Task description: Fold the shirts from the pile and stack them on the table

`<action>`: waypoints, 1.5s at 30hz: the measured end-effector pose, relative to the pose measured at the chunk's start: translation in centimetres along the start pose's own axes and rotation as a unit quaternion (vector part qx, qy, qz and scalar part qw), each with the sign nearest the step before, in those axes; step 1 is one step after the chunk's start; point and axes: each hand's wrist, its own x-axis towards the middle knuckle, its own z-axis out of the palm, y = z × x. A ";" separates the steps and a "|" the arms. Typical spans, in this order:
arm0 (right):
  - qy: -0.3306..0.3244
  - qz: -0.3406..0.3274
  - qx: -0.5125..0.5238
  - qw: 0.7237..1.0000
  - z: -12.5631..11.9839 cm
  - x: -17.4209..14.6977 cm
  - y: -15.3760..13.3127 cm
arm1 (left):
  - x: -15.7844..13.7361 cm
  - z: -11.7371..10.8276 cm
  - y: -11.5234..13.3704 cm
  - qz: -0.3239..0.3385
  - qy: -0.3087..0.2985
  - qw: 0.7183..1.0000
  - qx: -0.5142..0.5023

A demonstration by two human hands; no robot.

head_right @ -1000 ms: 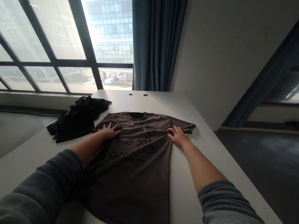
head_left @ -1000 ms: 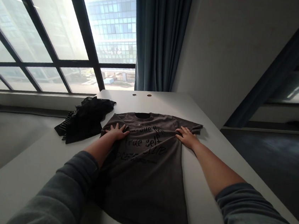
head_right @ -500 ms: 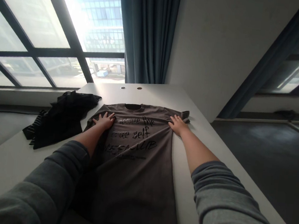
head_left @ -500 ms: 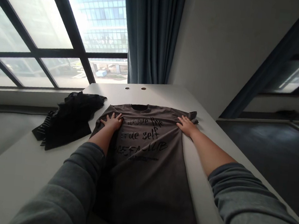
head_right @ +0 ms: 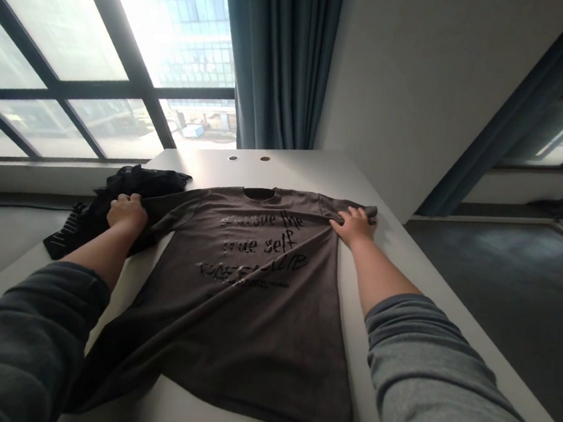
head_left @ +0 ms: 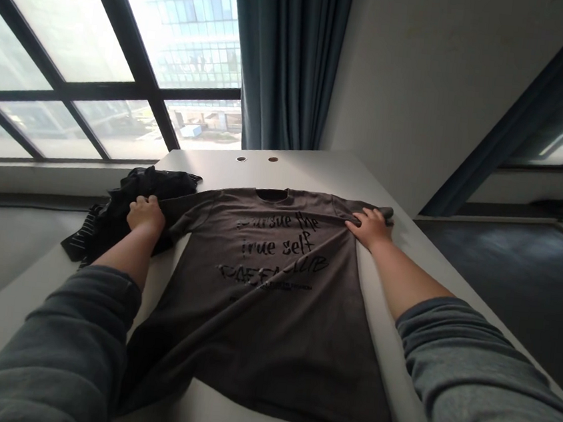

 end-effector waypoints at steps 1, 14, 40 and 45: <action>0.025 0.018 -0.006 0.999 -0.3 -0.5 -0.2 | -0.9 0.0 -0.4 0.022 0.012 1.000 0.000; -0.029 -0.345 0.227 0.910 -9.1 -22.2 -4.5 | -28.6 -5.0 -7.0 0.472 -0.187 0.856 -0.099; -0.227 -0.291 0.246 0.896 -20.9 -33.8 1.8 | -33.9 -8.3 -9.8 0.397 -0.243 0.879 -0.105; -0.226 -0.307 0.209 0.901 -17.5 -38.1 1.6 | -35.3 -9.2 -9.7 0.366 -0.320 0.870 -0.084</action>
